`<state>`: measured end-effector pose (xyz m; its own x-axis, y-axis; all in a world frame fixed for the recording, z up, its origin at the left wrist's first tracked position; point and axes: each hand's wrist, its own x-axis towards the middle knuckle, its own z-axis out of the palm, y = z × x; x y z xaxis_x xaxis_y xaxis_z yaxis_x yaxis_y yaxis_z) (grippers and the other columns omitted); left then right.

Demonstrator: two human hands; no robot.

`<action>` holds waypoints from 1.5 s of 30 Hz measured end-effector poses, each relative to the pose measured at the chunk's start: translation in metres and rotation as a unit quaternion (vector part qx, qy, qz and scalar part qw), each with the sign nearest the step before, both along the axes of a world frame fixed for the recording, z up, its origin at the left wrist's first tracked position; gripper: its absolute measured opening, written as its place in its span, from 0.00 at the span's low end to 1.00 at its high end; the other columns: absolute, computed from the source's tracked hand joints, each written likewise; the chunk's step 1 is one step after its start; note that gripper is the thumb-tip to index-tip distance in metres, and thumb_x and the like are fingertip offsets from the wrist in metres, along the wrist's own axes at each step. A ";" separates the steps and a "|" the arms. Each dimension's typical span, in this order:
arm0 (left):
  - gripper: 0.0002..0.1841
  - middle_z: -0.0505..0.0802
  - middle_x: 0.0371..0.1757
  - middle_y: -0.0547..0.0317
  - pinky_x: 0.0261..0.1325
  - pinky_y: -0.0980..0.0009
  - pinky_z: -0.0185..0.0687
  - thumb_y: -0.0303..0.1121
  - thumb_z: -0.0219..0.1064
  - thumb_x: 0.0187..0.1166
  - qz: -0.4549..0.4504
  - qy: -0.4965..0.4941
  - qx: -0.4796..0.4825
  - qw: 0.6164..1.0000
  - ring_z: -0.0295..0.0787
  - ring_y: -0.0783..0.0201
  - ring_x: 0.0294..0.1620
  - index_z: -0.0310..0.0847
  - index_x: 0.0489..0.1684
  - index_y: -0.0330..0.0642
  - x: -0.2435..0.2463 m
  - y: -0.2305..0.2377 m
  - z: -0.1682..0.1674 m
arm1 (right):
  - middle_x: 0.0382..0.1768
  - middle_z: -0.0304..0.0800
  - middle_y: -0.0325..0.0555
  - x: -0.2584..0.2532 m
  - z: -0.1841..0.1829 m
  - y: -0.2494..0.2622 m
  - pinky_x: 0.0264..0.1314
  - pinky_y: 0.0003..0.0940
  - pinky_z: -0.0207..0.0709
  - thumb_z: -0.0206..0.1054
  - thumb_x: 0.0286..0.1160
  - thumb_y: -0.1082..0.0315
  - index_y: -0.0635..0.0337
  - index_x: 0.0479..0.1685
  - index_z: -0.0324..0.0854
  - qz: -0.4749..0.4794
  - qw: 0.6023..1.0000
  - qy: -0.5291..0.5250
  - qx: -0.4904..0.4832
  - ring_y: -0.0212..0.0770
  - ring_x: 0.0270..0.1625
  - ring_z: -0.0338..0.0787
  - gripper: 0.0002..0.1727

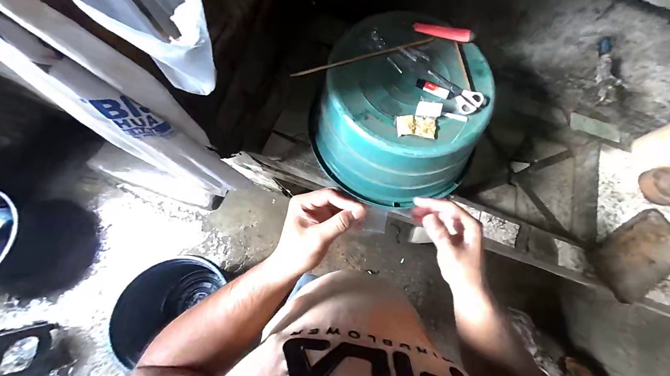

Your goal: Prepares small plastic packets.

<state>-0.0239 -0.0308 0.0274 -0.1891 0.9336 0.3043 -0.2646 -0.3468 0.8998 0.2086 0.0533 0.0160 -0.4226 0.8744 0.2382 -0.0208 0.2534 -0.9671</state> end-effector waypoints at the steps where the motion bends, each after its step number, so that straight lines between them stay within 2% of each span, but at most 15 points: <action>1: 0.03 0.95 0.40 0.61 0.48 0.65 0.93 0.28 0.74 0.76 0.003 0.011 0.010 1.000 0.93 0.67 0.39 0.93 0.41 0.46 -0.005 -0.007 0.001 | 0.52 0.94 0.42 -0.023 0.012 -0.010 0.56 0.36 0.91 0.74 0.77 0.52 0.61 0.61 0.87 0.046 0.998 0.012 0.029 0.36 0.52 0.94 0.23; 2: 0.03 0.95 0.42 0.61 0.48 0.65 0.93 0.28 0.74 0.76 0.007 0.017 0.017 1.000 0.93 0.66 0.40 0.92 0.41 0.46 -0.011 -0.014 0.002 | 0.54 0.93 0.44 -0.044 0.020 -0.021 0.58 0.37 0.91 0.78 0.72 0.51 0.63 0.62 0.87 0.077 0.996 0.018 0.052 0.38 0.55 0.93 0.27; 3: 0.04 0.95 0.43 0.60 0.48 0.66 0.93 0.27 0.73 0.76 0.012 0.021 0.023 0.999 0.93 0.66 0.41 0.92 0.42 0.45 -0.017 -0.022 0.003 | 0.54 0.93 0.45 -0.063 0.025 -0.031 0.59 0.37 0.91 0.82 0.68 0.55 0.64 0.60 0.87 0.093 0.993 0.023 0.063 0.38 0.55 0.93 0.27; 6: 0.04 0.95 0.43 0.62 0.49 0.68 0.92 0.27 0.75 0.75 0.041 0.027 0.029 0.998 0.93 0.69 0.42 0.92 0.41 0.44 -0.040 -0.047 0.006 | 0.48 0.94 0.44 -0.105 0.035 -0.055 0.54 0.32 0.91 0.85 0.61 0.68 0.64 0.49 0.91 0.087 0.994 0.018 0.066 0.35 0.48 0.93 0.17; 10: 0.03 0.95 0.41 0.60 0.49 0.66 0.92 0.28 0.73 0.78 0.058 0.007 0.014 0.998 0.93 0.67 0.40 0.91 0.42 0.41 -0.075 -0.081 0.004 | 0.42 0.95 0.44 -0.140 0.038 -0.078 0.49 0.29 0.91 0.76 0.72 0.74 0.66 0.43 0.91 0.095 0.994 0.022 0.057 0.33 0.42 0.94 0.06; 13: 0.03 0.95 0.39 0.60 0.49 0.68 0.91 0.27 0.71 0.79 0.050 -0.035 -0.031 0.998 0.92 0.68 0.39 0.91 0.40 0.42 -0.094 -0.100 0.007 | 0.37 0.94 0.41 -0.160 0.041 -0.094 0.42 0.25 0.89 0.74 0.75 0.72 0.64 0.41 0.91 0.100 0.995 0.011 0.019 0.29 0.36 0.91 0.04; 16: 0.06 0.94 0.37 0.60 0.47 0.69 0.89 0.25 0.67 0.80 0.040 -0.071 -0.082 0.993 0.90 0.69 0.37 0.91 0.39 0.42 -0.107 -0.113 0.013 | 0.35 0.94 0.41 -0.173 0.042 -0.106 0.42 0.26 0.88 0.73 0.77 0.70 0.63 0.41 0.91 0.092 0.996 0.005 -0.007 0.30 0.35 0.91 0.05; 21: 0.06 0.94 0.36 0.59 0.45 0.67 0.90 0.26 0.67 0.81 0.018 -0.089 -0.105 0.990 0.91 0.68 0.35 0.91 0.39 0.42 -0.121 -0.125 0.010 | 0.32 0.93 0.42 -0.183 0.041 -0.122 0.41 0.30 0.89 0.72 0.78 0.69 0.63 0.41 0.91 0.076 0.997 -0.005 -0.023 0.33 0.33 0.91 0.06; 28: 0.08 0.95 0.39 0.56 0.47 0.65 0.90 0.28 0.65 0.82 -0.022 -0.085 -0.123 0.988 0.91 0.66 0.37 0.92 0.40 0.40 -0.131 -0.132 0.008 | 0.29 0.92 0.43 -0.182 0.046 -0.136 0.34 0.28 0.88 0.71 0.78 0.70 0.64 0.39 0.89 0.043 0.999 -0.013 -0.012 0.34 0.28 0.90 0.06; 32: 0.06 0.95 0.37 0.57 0.47 0.65 0.91 0.28 0.68 0.81 -0.026 -0.075 -0.106 0.991 0.91 0.66 0.36 0.92 0.39 0.41 -0.136 -0.133 0.005 | 0.29 0.92 0.43 -0.181 0.051 -0.142 0.31 0.28 0.88 0.72 0.77 0.70 0.64 0.38 0.89 0.022 0.999 -0.026 0.009 0.34 0.27 0.90 0.05; 41: 0.08 0.95 0.36 0.58 0.49 0.65 0.90 0.29 0.65 0.82 -0.026 -0.079 -0.062 0.995 0.92 0.66 0.36 0.92 0.39 0.41 -0.134 -0.133 -0.004 | 0.29 0.92 0.43 -0.178 0.054 -0.151 0.32 0.27 0.88 0.72 0.76 0.72 0.64 0.38 0.89 0.010 0.999 -0.041 0.029 0.33 0.27 0.90 0.04; 45: 0.12 0.95 0.40 0.59 0.52 0.64 0.90 0.30 0.59 0.86 -0.011 -0.073 -0.039 0.997 0.92 0.65 0.40 0.91 0.42 0.43 -0.136 -0.133 -0.006 | 0.31 0.92 0.42 -0.171 0.059 -0.151 0.33 0.26 0.88 0.72 0.77 0.73 0.64 0.39 0.88 0.004 0.998 -0.042 0.044 0.32 0.29 0.91 0.03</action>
<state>-0.1597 -0.1635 0.0215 -0.2049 0.9579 0.2011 -0.4007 -0.2696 0.8756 0.0380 -0.0973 0.0752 -0.4518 0.8478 0.2776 0.0578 0.3383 -0.9392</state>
